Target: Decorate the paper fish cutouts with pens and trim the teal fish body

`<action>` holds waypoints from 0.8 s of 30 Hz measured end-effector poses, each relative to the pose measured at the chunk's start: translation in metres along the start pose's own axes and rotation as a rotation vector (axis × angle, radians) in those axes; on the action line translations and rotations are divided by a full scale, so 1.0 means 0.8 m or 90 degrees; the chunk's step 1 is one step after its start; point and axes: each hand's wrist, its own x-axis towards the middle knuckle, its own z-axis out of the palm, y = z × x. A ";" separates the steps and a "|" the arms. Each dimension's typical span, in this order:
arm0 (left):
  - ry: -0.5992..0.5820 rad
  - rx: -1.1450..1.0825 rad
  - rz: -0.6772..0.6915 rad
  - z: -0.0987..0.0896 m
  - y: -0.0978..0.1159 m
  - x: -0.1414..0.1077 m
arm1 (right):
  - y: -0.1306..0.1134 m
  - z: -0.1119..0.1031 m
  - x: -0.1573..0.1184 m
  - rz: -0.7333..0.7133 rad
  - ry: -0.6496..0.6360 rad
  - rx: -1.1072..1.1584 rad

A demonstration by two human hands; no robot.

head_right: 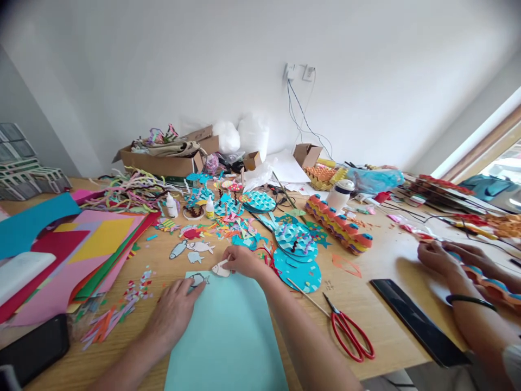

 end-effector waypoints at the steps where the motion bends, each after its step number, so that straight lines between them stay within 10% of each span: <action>1: 0.001 0.004 0.002 0.000 0.000 0.000 | -0.001 0.004 -0.002 0.003 0.001 -0.012; 24: -0.070 -0.045 0.058 -0.013 -0.001 0.023 | -0.016 0.019 -0.017 0.035 0.050 -0.247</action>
